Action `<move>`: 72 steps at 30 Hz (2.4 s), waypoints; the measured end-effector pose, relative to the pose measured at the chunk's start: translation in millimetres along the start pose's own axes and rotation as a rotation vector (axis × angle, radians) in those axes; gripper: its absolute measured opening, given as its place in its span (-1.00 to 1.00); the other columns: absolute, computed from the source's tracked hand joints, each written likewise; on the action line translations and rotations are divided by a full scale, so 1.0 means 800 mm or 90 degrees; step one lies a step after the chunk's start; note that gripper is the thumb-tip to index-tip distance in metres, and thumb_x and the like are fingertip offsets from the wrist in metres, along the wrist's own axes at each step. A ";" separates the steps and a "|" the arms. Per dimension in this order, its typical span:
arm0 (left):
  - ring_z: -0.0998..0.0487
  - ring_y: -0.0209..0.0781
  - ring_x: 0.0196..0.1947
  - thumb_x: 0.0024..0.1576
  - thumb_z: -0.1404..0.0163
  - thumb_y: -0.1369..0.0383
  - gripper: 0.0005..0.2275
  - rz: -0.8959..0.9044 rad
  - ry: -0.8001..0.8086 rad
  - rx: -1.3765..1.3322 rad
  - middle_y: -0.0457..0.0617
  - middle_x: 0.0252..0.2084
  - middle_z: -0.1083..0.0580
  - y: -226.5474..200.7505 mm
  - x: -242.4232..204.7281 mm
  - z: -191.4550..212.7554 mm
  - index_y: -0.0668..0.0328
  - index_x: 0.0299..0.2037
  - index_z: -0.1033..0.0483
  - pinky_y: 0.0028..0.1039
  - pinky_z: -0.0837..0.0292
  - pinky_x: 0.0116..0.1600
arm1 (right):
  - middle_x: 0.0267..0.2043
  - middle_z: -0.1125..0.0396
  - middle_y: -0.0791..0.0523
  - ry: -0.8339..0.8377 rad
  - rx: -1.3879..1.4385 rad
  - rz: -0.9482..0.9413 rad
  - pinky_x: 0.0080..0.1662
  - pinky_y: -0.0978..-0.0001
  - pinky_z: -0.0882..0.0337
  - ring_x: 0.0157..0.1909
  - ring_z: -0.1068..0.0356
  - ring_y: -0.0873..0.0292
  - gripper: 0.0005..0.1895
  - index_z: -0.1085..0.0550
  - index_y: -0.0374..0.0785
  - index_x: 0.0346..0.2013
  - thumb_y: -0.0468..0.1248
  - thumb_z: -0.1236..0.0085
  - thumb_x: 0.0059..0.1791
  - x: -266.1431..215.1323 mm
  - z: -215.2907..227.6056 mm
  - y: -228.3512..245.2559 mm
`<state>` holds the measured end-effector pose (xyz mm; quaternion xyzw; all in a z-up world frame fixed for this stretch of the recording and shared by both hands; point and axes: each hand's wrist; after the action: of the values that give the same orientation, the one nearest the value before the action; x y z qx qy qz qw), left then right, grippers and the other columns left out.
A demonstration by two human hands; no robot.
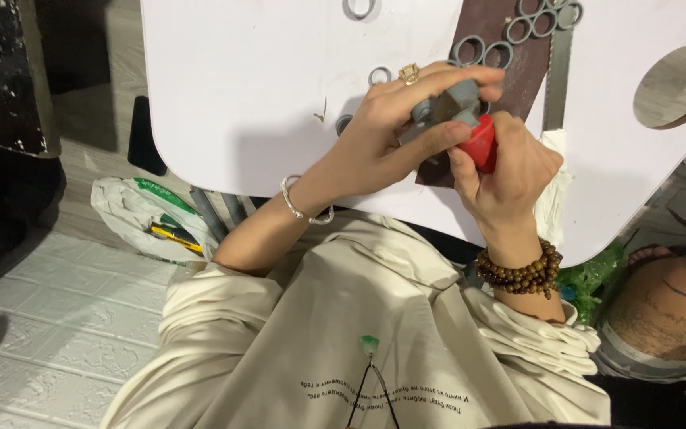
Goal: Trimming and cleaning the edges of small grey plastic rings using a utility knife on a small table.
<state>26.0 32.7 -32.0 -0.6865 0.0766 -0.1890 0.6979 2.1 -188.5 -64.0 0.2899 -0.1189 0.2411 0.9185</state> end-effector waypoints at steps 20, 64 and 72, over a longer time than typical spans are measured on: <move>-0.52 -0.36 -0.41 0.49 0.20 0.10 -0.64 0.000 -0.103 -0.004 -0.13 0.15 -0.64 -0.010 -0.001 -0.034 0.13 0.33 -0.36 -0.66 -0.50 -0.24 | -0.30 -0.33 -0.06 -0.071 0.009 0.013 -0.42 0.19 -0.21 -0.48 -0.26 0.01 -0.42 -0.42 -0.57 -0.03 0.03 0.11 0.25 -0.018 -0.014 0.001; -0.39 -0.44 -0.52 0.40 0.04 0.16 -0.69 0.111 -0.016 0.002 -0.18 -0.16 -0.65 -0.035 -0.030 0.013 0.12 0.23 -0.44 -0.66 -0.25 -0.40 | -0.34 -0.37 0.07 0.065 -0.041 0.047 -0.40 0.35 -0.10 -0.47 -0.30 0.13 -0.53 -0.53 -0.45 -0.04 -0.03 0.04 0.28 -0.003 0.025 0.031; -0.43 -0.45 -0.47 0.44 0.04 0.23 -0.75 0.055 -0.090 0.035 -0.14 0.05 -0.67 -0.033 -0.045 0.004 0.07 0.25 -0.43 -0.66 -0.40 -0.29 | -0.29 -0.40 0.02 0.023 -0.065 0.051 -0.44 0.29 -0.19 -0.47 -0.30 0.10 -0.54 -0.49 -0.47 -0.04 -0.04 0.08 0.29 -0.003 0.014 0.049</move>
<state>-10.2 49.5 -10.9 -0.6749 0.0513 -0.1116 0.7276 -21.0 -168.0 -37.7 0.2333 -0.1263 0.2765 0.9237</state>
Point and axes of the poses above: each hand's wrist, its own x-axis towards the middle knuckle, its own z-axis out of the back of the hand, y = z × x
